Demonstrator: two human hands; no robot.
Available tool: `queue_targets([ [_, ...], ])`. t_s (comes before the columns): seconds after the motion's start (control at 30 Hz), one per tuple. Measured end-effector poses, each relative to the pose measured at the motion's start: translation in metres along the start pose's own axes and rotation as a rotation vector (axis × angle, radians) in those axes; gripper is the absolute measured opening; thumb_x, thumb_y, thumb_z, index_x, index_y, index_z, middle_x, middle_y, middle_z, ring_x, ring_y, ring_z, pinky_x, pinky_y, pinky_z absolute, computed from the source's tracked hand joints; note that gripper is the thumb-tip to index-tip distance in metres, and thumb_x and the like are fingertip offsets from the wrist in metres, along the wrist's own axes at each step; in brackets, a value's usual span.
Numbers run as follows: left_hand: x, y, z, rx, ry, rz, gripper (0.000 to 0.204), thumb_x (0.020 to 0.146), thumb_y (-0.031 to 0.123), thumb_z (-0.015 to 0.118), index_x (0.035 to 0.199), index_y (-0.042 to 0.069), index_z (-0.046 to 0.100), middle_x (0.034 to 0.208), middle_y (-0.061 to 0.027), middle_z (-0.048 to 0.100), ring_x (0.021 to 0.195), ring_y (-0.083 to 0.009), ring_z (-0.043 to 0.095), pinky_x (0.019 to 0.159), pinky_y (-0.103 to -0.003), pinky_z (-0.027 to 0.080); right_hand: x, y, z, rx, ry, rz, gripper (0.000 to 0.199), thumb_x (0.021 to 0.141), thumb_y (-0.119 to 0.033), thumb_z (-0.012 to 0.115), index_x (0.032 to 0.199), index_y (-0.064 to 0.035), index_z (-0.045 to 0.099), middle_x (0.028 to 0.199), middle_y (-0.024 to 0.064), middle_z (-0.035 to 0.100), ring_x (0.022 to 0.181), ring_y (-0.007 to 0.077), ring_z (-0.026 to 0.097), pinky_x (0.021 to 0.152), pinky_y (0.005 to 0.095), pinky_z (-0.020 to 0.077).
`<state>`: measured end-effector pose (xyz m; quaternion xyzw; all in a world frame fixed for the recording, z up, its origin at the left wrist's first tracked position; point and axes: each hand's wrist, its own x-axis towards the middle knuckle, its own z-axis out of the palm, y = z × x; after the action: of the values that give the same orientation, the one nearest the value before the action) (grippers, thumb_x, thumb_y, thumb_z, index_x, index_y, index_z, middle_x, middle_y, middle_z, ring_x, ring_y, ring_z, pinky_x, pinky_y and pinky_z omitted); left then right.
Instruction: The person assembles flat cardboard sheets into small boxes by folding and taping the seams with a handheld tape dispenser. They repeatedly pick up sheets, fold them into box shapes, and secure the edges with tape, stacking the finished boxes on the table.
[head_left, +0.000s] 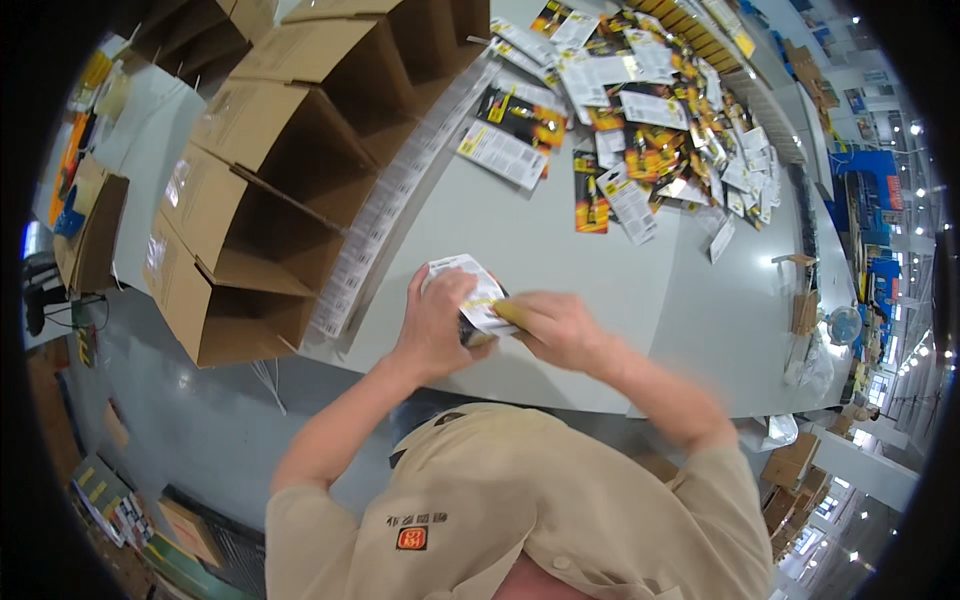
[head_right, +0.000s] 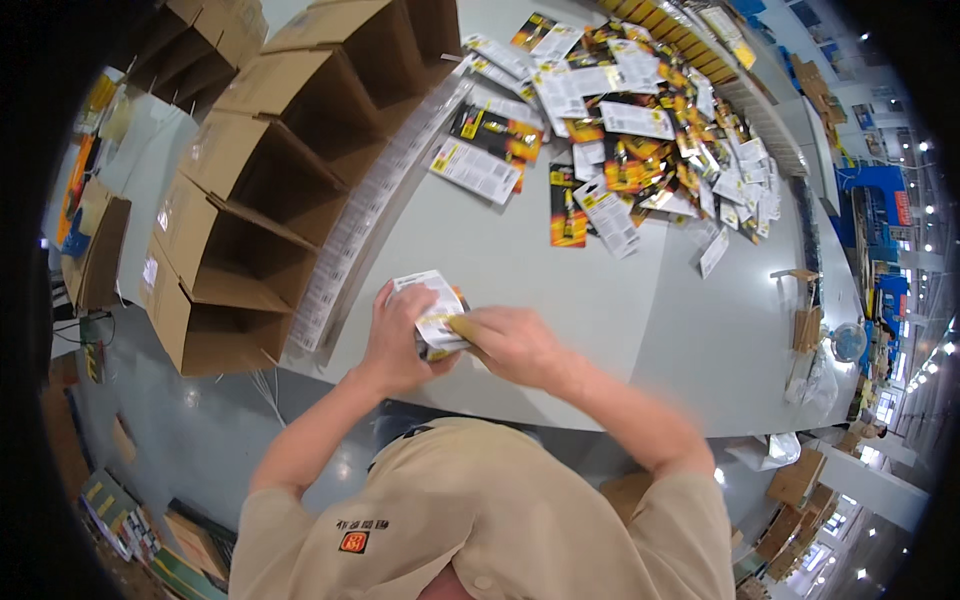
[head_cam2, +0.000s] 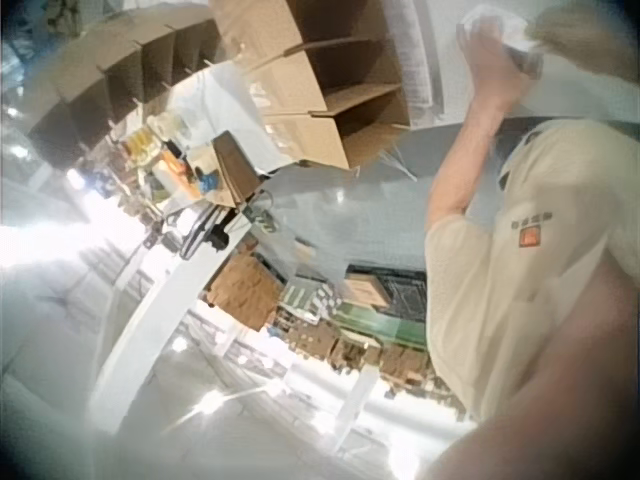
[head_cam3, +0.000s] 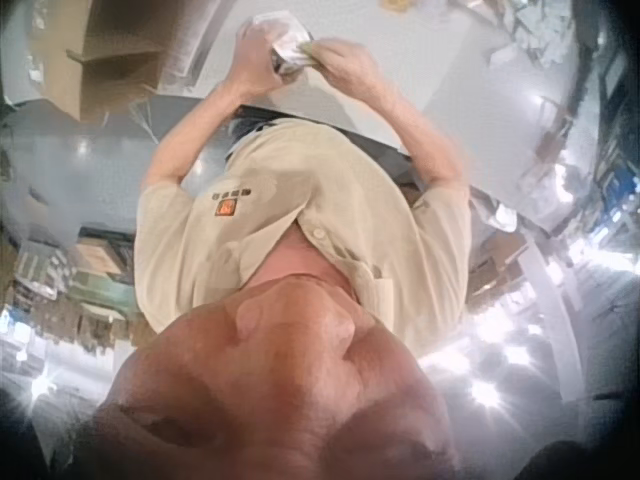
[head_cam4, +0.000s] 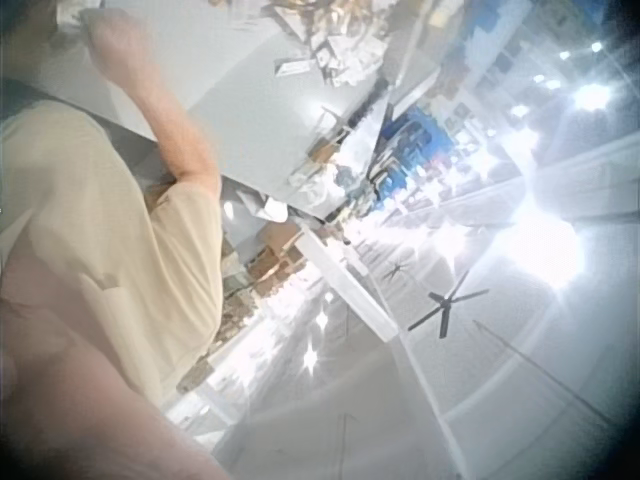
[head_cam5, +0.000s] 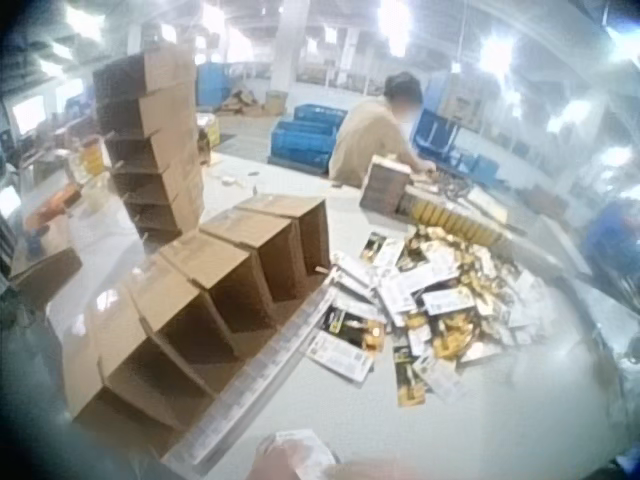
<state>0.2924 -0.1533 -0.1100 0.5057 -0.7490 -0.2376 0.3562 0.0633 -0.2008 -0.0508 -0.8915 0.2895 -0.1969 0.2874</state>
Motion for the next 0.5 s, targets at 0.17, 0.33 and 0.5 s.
queue_targets([
  [0.17,0.018,0.026,0.022,0.328,-0.432,0.188,0.047,0.074,0.014,0.072,0.117,0.001,0.058,0.120,-0.0132,0.056,0.124,-0.0307,0.051,0.118,-0.060,0.023,-0.068,0.000,0.050,0.115,0.361,0.263,0.042,0.077,0.000,0.070,0.118,-0.0024,0.064,0.100,0.0178,0.069,0.087,0.0379,0.068,0.074,0.0411,0.0560],
  [0.33,0.033,0.035,0.018,0.459,-0.687,0.289,0.060,0.075,0.026,0.076,0.126,0.003,0.054,0.125,-0.0141,0.055,0.130,-0.0333,0.047,0.114,-0.059,0.029,-0.101,0.018,0.118,0.060,0.262,0.450,0.032,0.080,0.001,0.071,0.111,-0.0031,0.068,0.096,0.0187,0.071,0.085,0.0374,0.069,0.071,0.0408,0.0545],
  [0.5,0.008,0.099,-0.117,0.216,-0.099,0.208,0.079,0.071,0.030,0.084,0.137,0.005,0.049,0.142,-0.0202,0.043,0.138,-0.0380,0.037,0.112,-0.058,0.030,-0.077,-0.022,0.076,0.382,0.215,0.377,0.017,0.083,-0.001,0.072,0.100,-0.0020,0.072,0.087,0.0167,0.071,0.076,0.0280,0.070,0.069,0.0346,0.0532],
])
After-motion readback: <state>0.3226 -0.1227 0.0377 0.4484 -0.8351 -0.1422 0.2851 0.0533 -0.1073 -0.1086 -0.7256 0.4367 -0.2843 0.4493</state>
